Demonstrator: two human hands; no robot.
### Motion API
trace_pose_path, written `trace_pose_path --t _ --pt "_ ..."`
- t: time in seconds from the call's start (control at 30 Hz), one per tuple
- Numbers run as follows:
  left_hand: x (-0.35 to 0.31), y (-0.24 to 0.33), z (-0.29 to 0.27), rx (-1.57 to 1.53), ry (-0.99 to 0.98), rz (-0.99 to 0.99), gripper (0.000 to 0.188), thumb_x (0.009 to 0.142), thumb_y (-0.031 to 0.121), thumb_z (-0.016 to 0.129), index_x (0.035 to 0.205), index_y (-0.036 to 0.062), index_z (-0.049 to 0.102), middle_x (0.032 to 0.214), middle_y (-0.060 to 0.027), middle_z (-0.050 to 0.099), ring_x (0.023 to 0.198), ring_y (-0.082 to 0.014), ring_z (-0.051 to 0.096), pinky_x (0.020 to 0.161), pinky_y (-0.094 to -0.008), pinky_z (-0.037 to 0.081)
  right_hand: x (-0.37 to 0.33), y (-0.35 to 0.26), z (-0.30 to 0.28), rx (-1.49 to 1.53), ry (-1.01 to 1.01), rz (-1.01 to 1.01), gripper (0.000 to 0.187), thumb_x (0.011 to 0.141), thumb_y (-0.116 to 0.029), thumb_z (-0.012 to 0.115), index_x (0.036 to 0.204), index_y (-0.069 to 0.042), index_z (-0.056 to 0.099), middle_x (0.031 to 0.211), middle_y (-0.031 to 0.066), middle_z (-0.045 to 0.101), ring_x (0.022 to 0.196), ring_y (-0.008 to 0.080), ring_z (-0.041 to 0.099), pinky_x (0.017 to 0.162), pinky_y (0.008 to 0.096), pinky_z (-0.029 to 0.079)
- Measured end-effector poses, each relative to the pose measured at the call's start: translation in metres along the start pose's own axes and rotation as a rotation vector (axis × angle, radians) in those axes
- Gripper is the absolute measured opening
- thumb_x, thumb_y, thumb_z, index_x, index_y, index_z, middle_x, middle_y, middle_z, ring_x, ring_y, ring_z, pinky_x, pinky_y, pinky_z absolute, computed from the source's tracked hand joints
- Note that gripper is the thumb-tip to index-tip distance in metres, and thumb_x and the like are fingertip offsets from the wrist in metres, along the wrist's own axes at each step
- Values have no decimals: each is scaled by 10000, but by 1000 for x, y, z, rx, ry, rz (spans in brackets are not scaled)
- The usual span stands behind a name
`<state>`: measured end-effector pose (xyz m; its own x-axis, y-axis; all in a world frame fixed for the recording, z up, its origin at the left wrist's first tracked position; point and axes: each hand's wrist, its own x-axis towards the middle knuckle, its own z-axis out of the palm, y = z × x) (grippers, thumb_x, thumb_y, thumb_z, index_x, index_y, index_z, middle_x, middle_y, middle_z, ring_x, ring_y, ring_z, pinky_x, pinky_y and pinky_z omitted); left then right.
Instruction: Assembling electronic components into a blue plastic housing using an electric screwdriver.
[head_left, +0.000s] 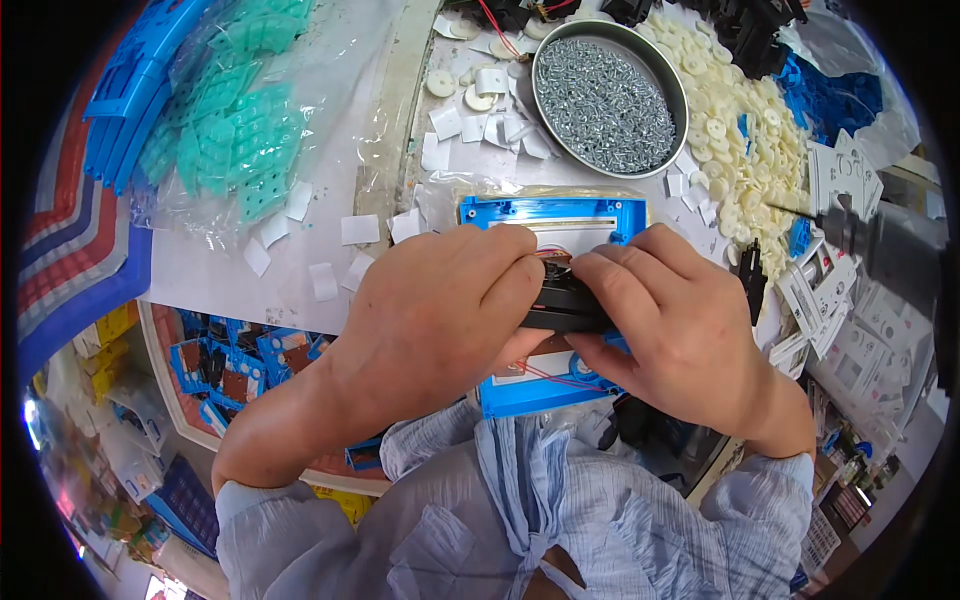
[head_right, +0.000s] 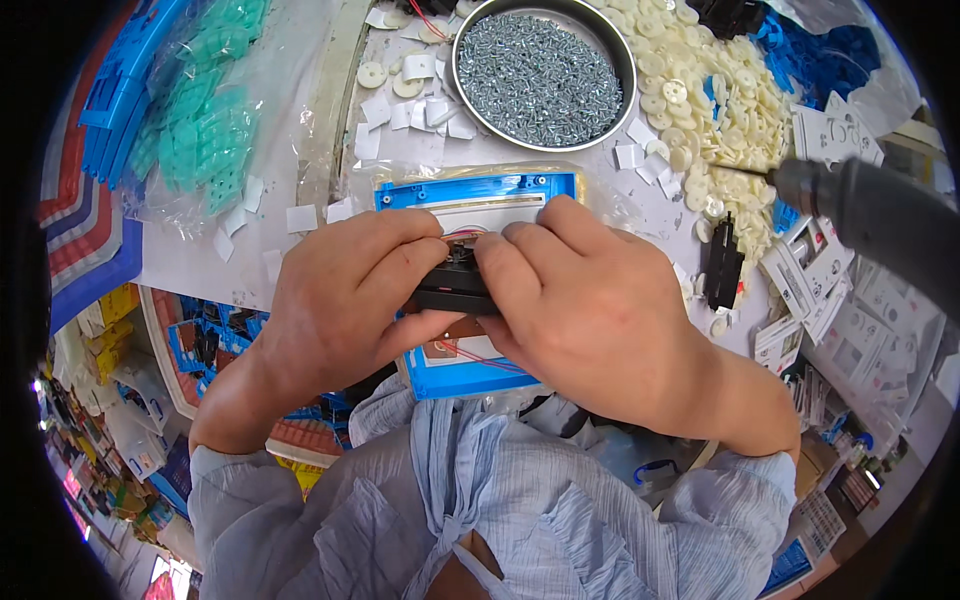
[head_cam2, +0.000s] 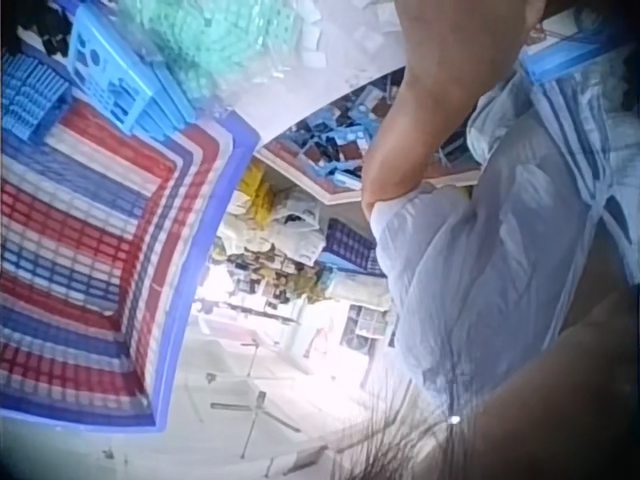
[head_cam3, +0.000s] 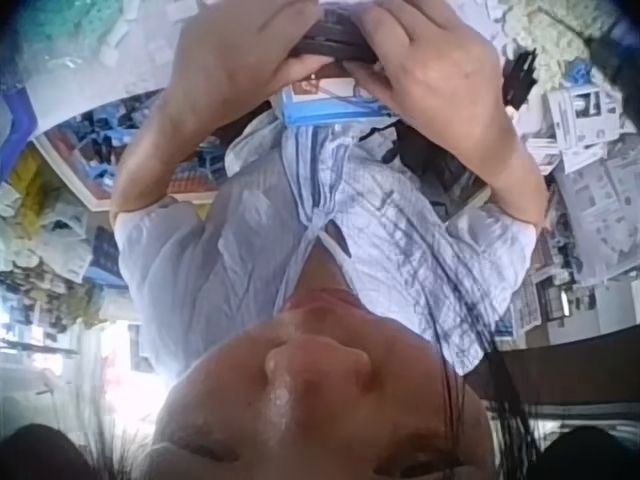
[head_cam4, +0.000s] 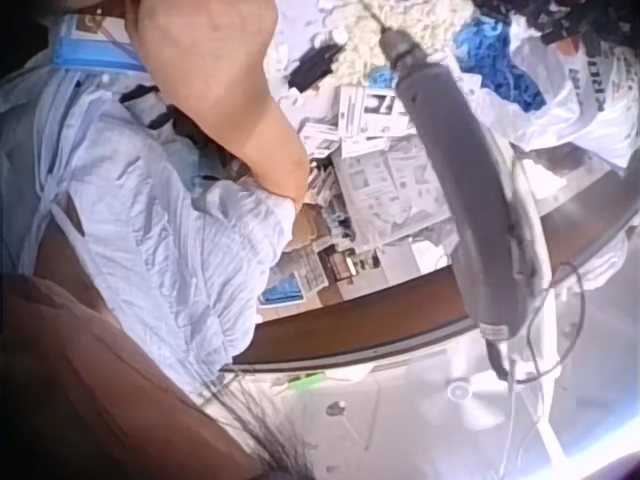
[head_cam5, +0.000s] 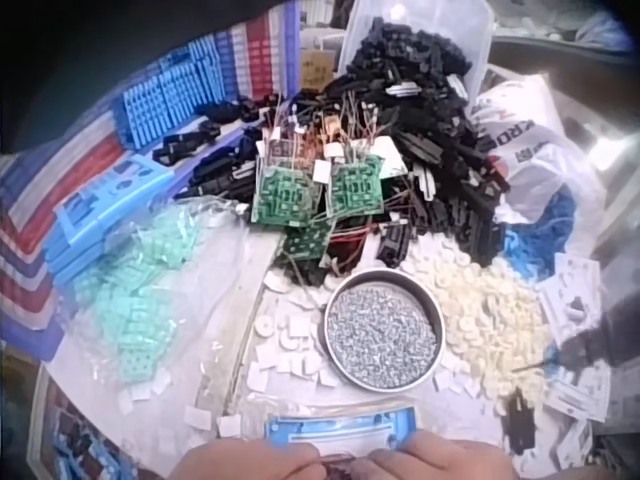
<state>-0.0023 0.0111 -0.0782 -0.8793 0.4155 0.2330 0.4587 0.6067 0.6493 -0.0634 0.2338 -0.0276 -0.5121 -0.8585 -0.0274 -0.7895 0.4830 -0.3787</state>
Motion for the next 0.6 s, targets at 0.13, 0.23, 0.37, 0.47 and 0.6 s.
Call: trace_pose_path --t 0.13,0.23,0.37,0.47,0.6 --pt "0 0 -1 -1 -20 -10 498 673 229 867 1074 17 662 1056 -113 661 868 -309 682 699 -396 559 -5 4 4 106 56 19 593 619 -120 869 1147 18 638 1020 135 692 847 314 642 696 396 551" --pt "1 1 -2 2 -30 -15 492 675 228 866 1072 18 664 1055 -111 658 866 -306 681 692 -394 556 -8 5 9 131 93 22 588 625 -130 872 1146 13 640 1039 142 689 848 322 638 705 398 547" --pt "0 2 -1 6 -21 -21 494 676 230 865 1077 18 666 1044 -106 653 856 -300 676 679 -391 551 -5 6 8 139 84 3 571 627 -148 871 1135 -15 646 1070 132 677 858 325 631 717 401 546" --pt "1 2 -1 11 -25 -25 495 674 235 867 1074 19 672 1039 -103 651 848 -294 674 672 -388 549 -1 8 7 98 44 -33 546 621 -168 863 1110 -44 653 1084 110 667 868 310 626 712 388 547" --pt "1 3 -1 20 -26 -37 482 674 236 866 1064 23 678 1046 -103 654 852 -290 676 672 -385 549 5 9 8 -6 74 -127 340 692 -186 764 993 -80 646 911 35 610 854 225 593 637 326 544"
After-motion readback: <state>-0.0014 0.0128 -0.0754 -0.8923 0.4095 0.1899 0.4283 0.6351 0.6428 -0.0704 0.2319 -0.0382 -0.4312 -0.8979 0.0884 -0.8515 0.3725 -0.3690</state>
